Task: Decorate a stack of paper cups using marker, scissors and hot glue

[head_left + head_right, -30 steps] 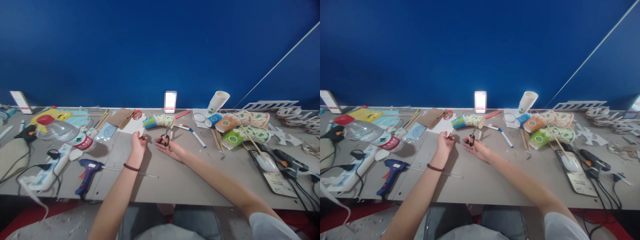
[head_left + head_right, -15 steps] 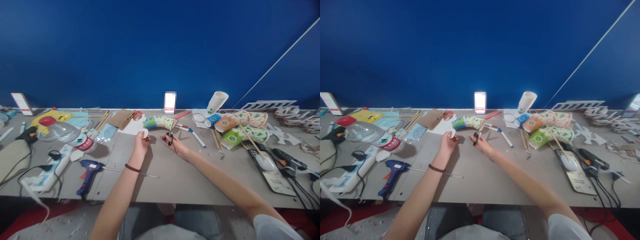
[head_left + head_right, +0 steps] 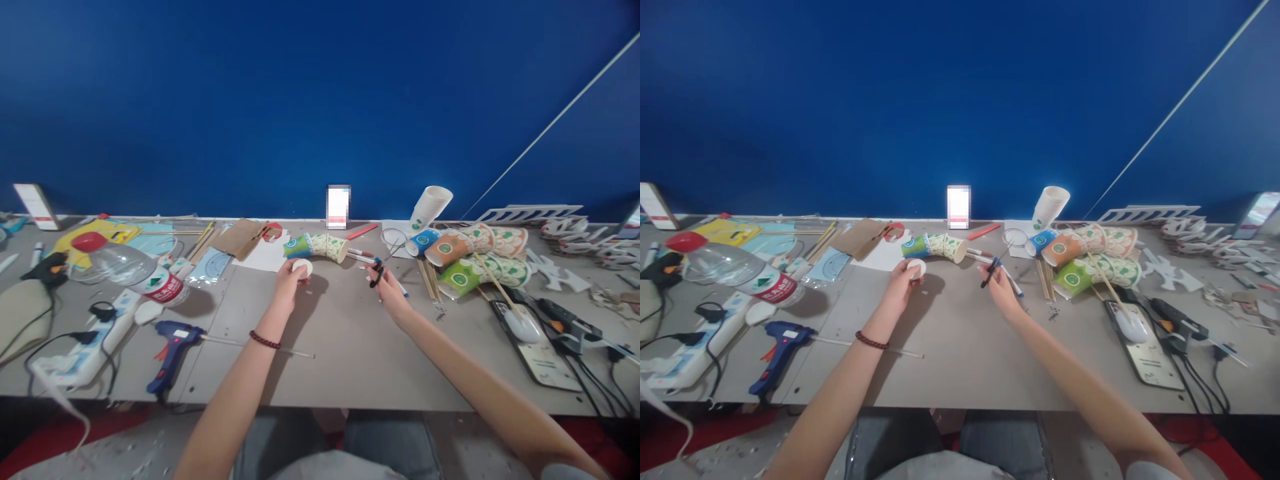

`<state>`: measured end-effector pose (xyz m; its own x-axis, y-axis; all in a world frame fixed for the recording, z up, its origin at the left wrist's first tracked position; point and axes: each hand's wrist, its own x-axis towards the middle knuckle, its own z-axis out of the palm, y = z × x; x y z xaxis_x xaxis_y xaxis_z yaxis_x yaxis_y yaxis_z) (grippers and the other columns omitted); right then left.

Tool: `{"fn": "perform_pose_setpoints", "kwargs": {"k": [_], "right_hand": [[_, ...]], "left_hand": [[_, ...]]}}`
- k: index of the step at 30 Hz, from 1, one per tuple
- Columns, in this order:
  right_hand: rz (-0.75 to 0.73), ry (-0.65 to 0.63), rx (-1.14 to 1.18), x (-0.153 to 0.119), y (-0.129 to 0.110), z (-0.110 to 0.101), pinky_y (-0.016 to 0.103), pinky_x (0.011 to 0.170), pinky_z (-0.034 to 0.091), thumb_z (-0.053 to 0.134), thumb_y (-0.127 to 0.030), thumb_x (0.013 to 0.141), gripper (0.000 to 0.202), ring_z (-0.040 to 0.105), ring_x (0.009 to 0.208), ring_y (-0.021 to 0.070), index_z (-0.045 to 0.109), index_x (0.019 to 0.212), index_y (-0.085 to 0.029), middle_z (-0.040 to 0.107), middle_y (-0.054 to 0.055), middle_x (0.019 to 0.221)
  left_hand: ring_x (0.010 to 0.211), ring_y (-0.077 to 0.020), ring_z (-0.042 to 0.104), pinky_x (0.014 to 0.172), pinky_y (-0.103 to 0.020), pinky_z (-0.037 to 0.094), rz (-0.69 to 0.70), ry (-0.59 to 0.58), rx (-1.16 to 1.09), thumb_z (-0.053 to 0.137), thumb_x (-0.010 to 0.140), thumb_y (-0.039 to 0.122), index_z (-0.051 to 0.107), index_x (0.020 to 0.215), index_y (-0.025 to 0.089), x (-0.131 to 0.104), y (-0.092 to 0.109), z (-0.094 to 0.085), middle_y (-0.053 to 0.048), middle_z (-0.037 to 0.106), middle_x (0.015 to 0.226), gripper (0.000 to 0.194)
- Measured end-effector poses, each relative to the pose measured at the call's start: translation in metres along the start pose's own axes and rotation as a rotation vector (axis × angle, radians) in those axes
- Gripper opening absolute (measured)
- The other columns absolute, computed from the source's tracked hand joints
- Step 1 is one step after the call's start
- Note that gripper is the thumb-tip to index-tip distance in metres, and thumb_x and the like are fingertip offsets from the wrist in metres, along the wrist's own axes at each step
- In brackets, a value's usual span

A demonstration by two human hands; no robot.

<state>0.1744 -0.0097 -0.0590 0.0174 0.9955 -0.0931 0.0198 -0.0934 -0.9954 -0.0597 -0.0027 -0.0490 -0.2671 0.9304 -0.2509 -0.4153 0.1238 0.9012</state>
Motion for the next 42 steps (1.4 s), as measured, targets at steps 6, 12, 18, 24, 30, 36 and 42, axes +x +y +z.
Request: {"fn": "perform_pose_setpoints", "kwargs": {"k": [6,12,18,24,30,36,42], "right_hand": [[-0.146,0.072,-0.051,-0.018,-0.01,-0.002,0.029,0.071,0.047,0.069,-0.049,0.068,0.044,0.058,0.084,0.0159,0.054,0.098,-0.021,0.061,0.005,0.101],[0.015,-0.171,-0.123,-0.041,-0.002,0.012,0.022,0.048,0.038,0.072,-0.048,0.068,0.037,0.047,0.052,0.008,0.052,0.079,-0.019,0.054,-0.002,0.071],[0.155,-0.421,-0.061,-0.063,-0.008,0.014,0.022,0.041,0.037,0.058,-0.061,0.078,0.043,0.048,0.047,0.0082,0.047,0.086,-0.02,0.048,-0.005,0.068],[0.174,-0.562,-0.058,-0.067,-0.013,0.016,0.023,0.049,0.039,0.052,-0.061,0.083,0.042,0.048,0.05,0.0068,0.044,0.087,-0.019,0.045,-0.005,0.07],[0.173,-0.562,-0.076,-0.068,-0.015,0.017,0.023,0.049,0.037,0.052,-0.059,0.084,0.041,0.045,0.049,0.006,0.042,0.082,-0.02,0.043,-0.006,0.068],[0.169,-0.545,-0.069,-0.069,-0.013,0.017,0.022,0.048,0.037,0.051,-0.06,0.084,0.04,0.045,0.048,0.0062,0.044,0.084,-0.02,0.044,-0.006,0.067],[0.21,-0.498,-0.065,-0.067,-0.005,0.018,0.02,0.043,0.033,0.052,-0.062,0.082,0.042,0.041,0.046,0.0058,0.044,0.079,-0.021,0.043,-0.007,0.064]], "left_hand": [[0.063,-0.0114,0.06,0.051,-0.02,0.043,0.004,-0.257,0.125,0.082,0.053,0.031,0.052,0.105,0.019,-0.013,-0.001,0.008,-0.001,0.067,0.083,0.062],[0.056,-0.0089,0.056,0.045,-0.017,0.038,0.079,-0.286,0.176,0.082,0.054,0.035,0.05,0.087,0.018,-0.027,0.003,0.018,0.001,0.064,0.074,0.049],[0.049,-0.0074,0.054,0.046,-0.021,0.045,0.126,-0.28,0.115,0.079,0.062,0.034,0.046,0.091,0.02,-0.046,-0.004,0.026,0.005,0.062,0.074,0.045],[0.054,-0.0087,0.055,0.048,-0.021,0.048,0.137,-0.299,0.086,0.078,0.064,0.034,0.044,0.092,0.021,-0.056,-0.005,0.03,0.005,0.062,0.071,0.046],[0.053,-0.0089,0.055,0.049,-0.022,0.05,0.141,-0.324,0.11,0.078,0.063,0.033,0.043,0.091,0.021,-0.059,-0.005,0.033,0.005,0.062,0.068,0.047],[0.051,-0.008,0.054,0.048,-0.021,0.049,0.129,-0.322,0.133,0.077,0.064,0.032,0.042,0.09,0.02,-0.061,-0.005,0.034,0.005,0.06,0.068,0.046],[0.05,-0.0075,0.054,0.049,-0.021,0.049,0.123,-0.324,0.118,0.077,0.063,0.031,0.041,0.091,0.02,-0.061,-0.004,0.034,0.006,0.061,0.067,0.047]]}}
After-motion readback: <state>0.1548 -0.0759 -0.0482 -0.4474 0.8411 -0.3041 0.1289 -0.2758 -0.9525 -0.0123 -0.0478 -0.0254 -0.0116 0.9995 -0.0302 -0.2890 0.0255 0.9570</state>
